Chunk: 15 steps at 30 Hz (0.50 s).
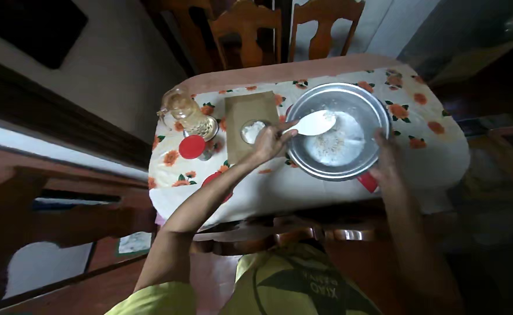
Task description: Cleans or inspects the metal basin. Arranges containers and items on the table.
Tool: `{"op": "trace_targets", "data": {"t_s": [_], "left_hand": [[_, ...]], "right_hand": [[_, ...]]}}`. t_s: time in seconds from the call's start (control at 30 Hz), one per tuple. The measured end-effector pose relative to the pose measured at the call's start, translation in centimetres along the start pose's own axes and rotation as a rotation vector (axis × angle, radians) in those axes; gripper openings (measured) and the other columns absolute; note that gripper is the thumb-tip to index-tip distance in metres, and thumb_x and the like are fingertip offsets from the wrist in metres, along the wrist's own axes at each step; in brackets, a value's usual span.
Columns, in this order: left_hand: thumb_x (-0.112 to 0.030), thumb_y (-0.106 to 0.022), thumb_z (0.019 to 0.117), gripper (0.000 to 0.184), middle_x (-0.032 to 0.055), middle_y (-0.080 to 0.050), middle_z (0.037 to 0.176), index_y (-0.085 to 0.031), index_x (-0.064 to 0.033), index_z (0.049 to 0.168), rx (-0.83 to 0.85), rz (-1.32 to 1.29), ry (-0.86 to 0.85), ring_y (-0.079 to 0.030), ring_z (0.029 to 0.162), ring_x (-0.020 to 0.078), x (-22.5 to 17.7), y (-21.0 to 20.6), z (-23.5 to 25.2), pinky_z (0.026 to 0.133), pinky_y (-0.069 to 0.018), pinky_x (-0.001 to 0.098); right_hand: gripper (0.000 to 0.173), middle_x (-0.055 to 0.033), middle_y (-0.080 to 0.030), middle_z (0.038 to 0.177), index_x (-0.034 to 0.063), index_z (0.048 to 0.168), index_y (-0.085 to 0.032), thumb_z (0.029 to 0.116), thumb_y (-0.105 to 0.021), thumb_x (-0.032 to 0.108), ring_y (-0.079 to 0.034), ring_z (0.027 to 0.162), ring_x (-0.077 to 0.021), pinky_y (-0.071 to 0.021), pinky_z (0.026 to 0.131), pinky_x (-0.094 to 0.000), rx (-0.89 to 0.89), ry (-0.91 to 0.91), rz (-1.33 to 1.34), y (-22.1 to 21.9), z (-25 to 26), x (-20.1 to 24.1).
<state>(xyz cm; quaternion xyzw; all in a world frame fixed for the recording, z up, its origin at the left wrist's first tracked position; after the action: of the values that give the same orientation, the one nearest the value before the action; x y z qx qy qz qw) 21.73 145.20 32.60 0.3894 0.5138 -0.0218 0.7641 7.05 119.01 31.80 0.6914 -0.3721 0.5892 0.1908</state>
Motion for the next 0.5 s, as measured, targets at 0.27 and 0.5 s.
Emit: {"op": "trace_targets", "data": {"t_s": [0.27, 0.5], "left_hand": [[-0.037, -0.06, 0.1032, 0.038, 0.0222, -0.071, 0.118, -0.067, -0.0163, 0.134, 0.049, 0.456, 0.451, -0.066, 0.111, 0.0467, 12.5, 8.7, 1.0, 0.093, -0.0475, 0.0712], [0.005, -0.052, 0.0972, 0.029, 0.0255, -0.067, 0.119, -0.065, 0.0032, 0.123, 0.214, 1.022, 0.369, -0.065, 0.109, 0.045, 18.3, 4.0, 2.4, 0.105, -0.0412, 0.0602]], "right_hand": [[0.047, -0.0098, -0.063, 0.127, 0.0089, 0.145, -0.049, 0.1029, -0.061, 0.028, -0.065, 0.111, -0.0179, -0.0577, 0.093, -0.0397, -0.162, 0.1, -0.004, 1.6, 1.4, 0.6], [0.044, -0.0087, -0.063, 0.126, 0.0103, 0.143, -0.051, 0.1041, -0.058, 0.029, -0.065, 0.111, -0.017, -0.0574, 0.092, -0.039, -0.18, 0.081, -0.063, 1.5, 1.5, 0.6]]}}
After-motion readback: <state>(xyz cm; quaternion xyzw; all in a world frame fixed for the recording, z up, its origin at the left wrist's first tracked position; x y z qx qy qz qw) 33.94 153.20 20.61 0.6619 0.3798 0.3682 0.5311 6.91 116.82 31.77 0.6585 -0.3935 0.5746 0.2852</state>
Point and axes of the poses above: each hand's wrist, its own z-axis towards the middle knuckle, its own y-axis out of the back of the hand, x = y × z, the point moved 5 cm from there along z, towards the middle knuckle
